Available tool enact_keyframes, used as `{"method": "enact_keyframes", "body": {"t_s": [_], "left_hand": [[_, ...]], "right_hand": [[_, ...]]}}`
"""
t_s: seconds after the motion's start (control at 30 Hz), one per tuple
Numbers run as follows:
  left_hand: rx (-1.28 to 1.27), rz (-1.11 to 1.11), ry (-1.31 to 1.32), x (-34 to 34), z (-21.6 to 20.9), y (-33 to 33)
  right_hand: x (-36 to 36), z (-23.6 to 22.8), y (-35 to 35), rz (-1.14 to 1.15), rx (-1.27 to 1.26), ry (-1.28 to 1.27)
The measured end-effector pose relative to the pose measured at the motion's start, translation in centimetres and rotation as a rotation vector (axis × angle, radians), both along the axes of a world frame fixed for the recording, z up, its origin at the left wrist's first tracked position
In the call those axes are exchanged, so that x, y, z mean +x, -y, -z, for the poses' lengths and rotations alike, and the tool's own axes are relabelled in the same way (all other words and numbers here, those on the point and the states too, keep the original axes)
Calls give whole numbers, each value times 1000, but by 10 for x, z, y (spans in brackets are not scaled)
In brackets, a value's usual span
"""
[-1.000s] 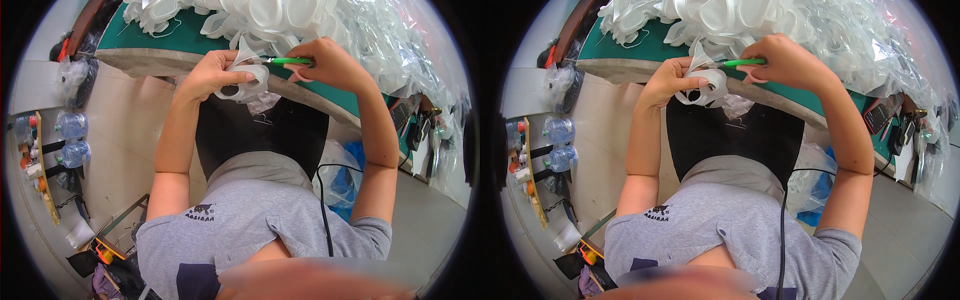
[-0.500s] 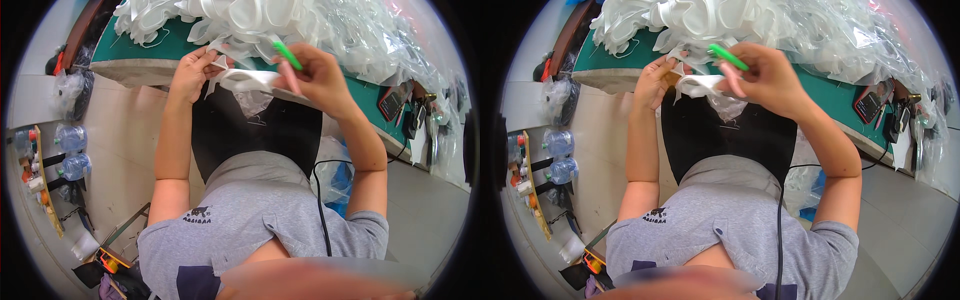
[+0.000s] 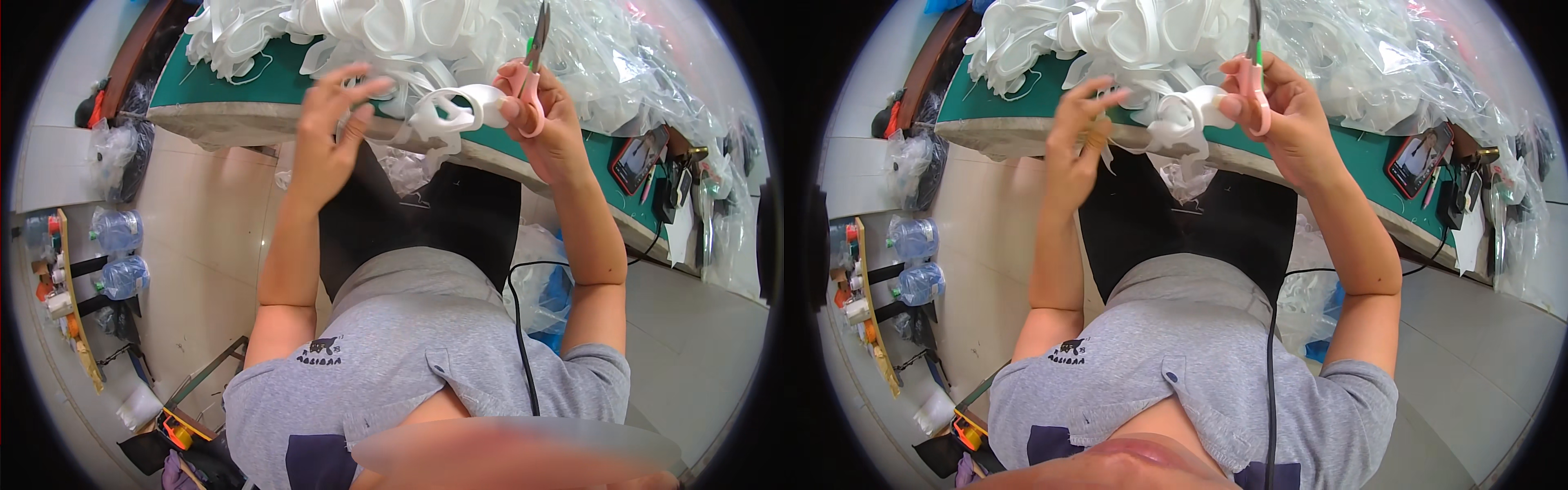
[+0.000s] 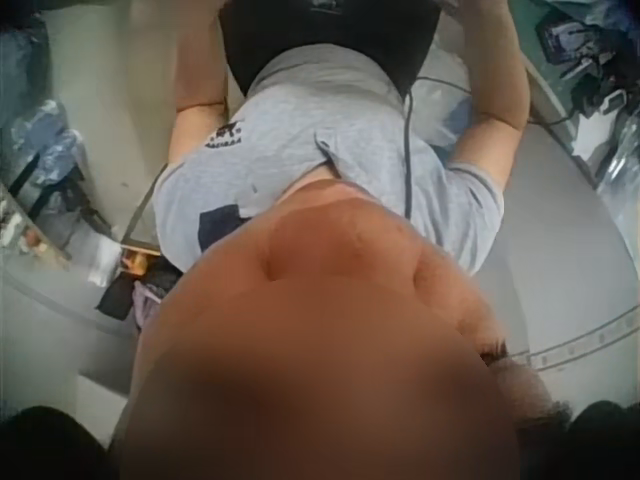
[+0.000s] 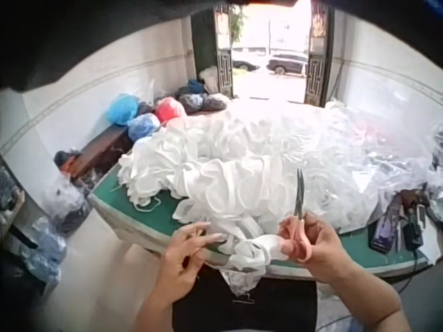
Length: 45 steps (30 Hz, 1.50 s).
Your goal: Trim excess material from white plastic goggle frames using a handheld scraping tool and scissors.
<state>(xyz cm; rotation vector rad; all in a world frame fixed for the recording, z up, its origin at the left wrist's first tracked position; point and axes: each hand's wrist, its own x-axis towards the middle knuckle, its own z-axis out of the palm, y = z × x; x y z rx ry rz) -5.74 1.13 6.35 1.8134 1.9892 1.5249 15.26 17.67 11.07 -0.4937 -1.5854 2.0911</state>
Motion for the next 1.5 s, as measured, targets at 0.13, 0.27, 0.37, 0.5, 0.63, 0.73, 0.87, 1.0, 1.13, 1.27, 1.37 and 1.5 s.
{"method": "enact_keyframes", "body": {"t_s": [0.13,0.27,0.37,0.5,0.63,0.73,0.87,1.0,1.13,1.27,1.37,1.5], "left_hand": [[-174,142,227,26,-2,-13],[-335,154,308,5,34,-12],[-125,167,481,1,26,-4],[-118,89,623,14,9,-1],[-56,77,337,22,3,1],[-29,147,228,33,-6,1],[-6,261,286,31,-7,2],[78,349,534,26,-7,3],[76,220,671,2,5,10],[266,333,837,-10,2,15],[479,567,1091,-33,10,22],[635,571,1385,-56,27,30]], "right_hand": [[-1,-4,3,41,87,-15],[3,-2,-4,31,188,-82],[3,4,-12,51,419,90],[-4,1,0,305,830,191],[-22,-8,27,195,820,36],[-35,0,33,-19,823,91],[-36,1,30,-74,757,138],[-30,1,25,-124,649,123],[-23,-6,21,-153,369,20],[-14,-1,5,36,76,-287],[1,-5,-10,236,-79,-333],[15,-2,-35,282,-297,-464]]}}
